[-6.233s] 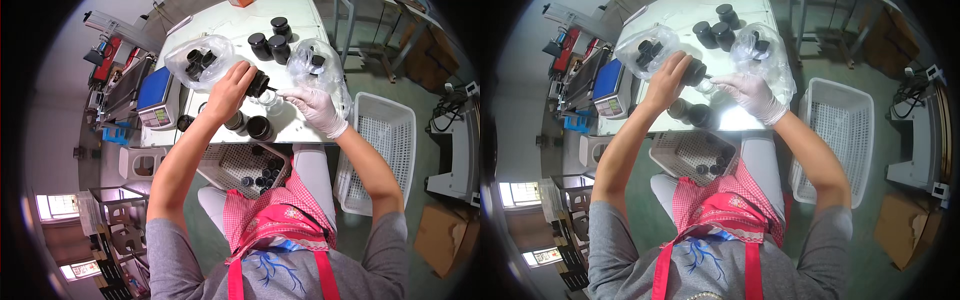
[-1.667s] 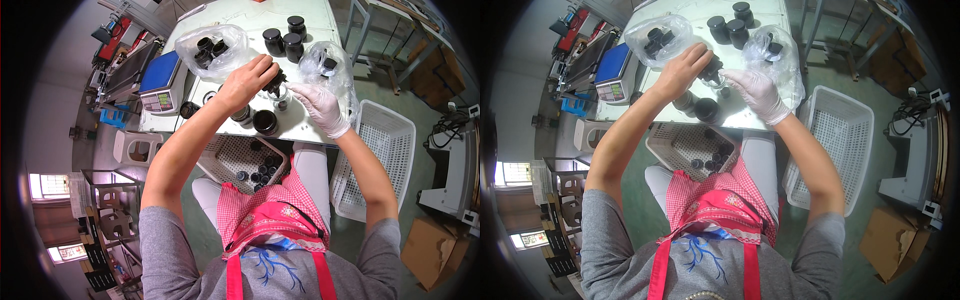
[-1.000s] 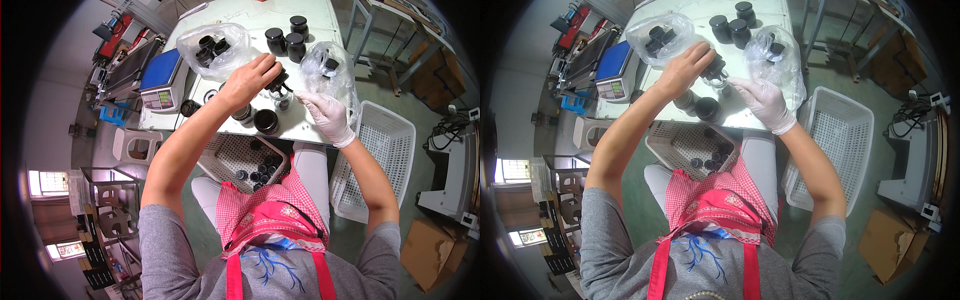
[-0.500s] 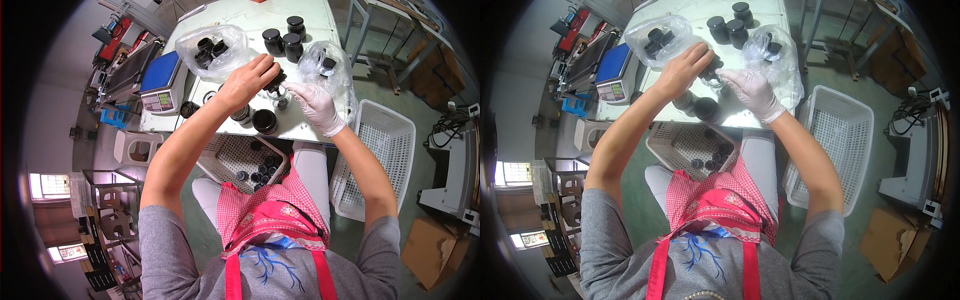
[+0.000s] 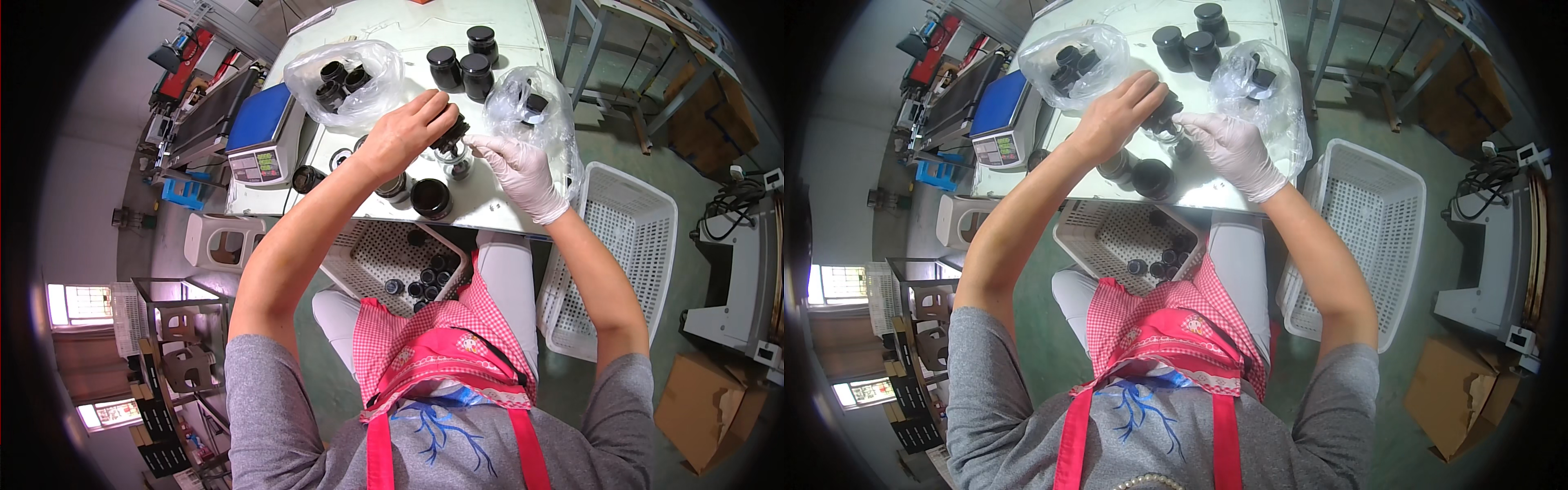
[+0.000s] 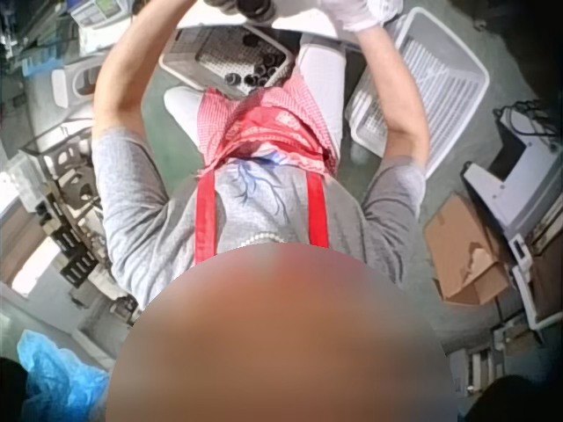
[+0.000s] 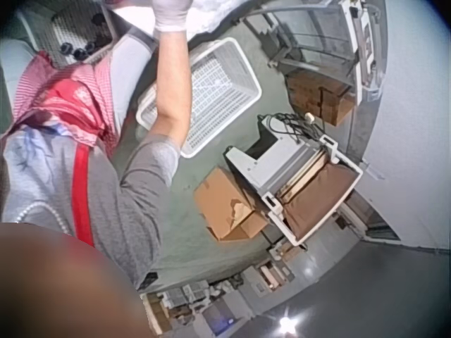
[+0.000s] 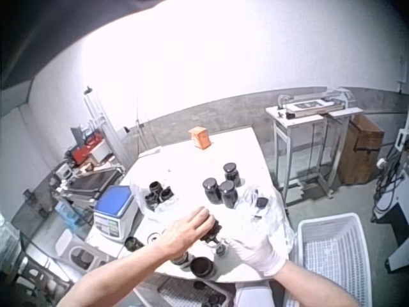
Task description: Cleaning and assembling internal components of a black cylindrical object, possibly a lens or motor part.
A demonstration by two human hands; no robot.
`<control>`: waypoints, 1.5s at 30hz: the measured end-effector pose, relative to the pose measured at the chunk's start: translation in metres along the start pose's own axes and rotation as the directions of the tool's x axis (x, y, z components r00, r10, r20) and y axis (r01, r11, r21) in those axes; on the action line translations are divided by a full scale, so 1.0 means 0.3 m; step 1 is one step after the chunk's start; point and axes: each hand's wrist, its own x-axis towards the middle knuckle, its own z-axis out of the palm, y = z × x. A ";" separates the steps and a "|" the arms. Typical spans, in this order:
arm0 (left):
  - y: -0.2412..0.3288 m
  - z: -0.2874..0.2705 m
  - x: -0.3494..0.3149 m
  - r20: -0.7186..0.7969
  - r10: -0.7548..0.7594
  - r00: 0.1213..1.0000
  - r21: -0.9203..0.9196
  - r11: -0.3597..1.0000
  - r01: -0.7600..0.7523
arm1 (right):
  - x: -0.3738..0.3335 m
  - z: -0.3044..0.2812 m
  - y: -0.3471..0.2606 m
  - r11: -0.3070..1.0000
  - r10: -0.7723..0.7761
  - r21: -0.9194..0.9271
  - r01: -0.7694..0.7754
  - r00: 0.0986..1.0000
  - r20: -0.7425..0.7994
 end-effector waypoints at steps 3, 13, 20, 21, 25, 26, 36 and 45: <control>-0.002 0.000 0.002 0.001 0.001 1.000 -0.002 1.000 -0.001 | -0.004 -0.006 0.008 1.000 0.002 -0.011 -0.002 1.000 0.016; -0.014 0.007 -0.001 -0.002 0.008 1.000 -0.004 1.000 -0.008 | -0.018 -0.027 -0.003 0.999 -0.038 -0.029 0.039 0.998 0.046; -0.016 0.000 0.000 0.012 0.011 1.000 0.003 1.000 -0.011 | -0.027 -0.053 -0.033 0.994 -0.076 -0.070 0.078 0.997 0.027; -0.016 -0.001 0.000 0.007 0.009 1.000 0.001 1.000 -0.009 | -0.029 -0.055 -0.035 0.994 -0.082 -0.072 0.082 0.997 0.014; -0.020 0.002 -0.004 -0.023 0.011 1.000 0.028 1.000 -0.010 | -0.028 -0.051 -0.036 0.993 -0.102 -0.055 0.102 0.995 0.003; -0.018 0.001 -0.002 -0.023 0.012 1.000 0.027 1.000 -0.012 | -0.026 -0.046 -0.032 0.993 -0.101 -0.056 0.101 0.995 0.002; -0.001 -0.012 0.008 0.026 0.011 1.000 -0.018 1.000 -0.011 | 0.002 -0.024 0.004 0.998 -0.068 0.018 0.066 0.992 0.106; -0.016 -0.006 -0.003 0.017 0.015 1.000 -0.003 1.000 -0.015 | -0.031 -0.057 -0.005 0.980 -0.148 -0.122 0.159 0.985 0.089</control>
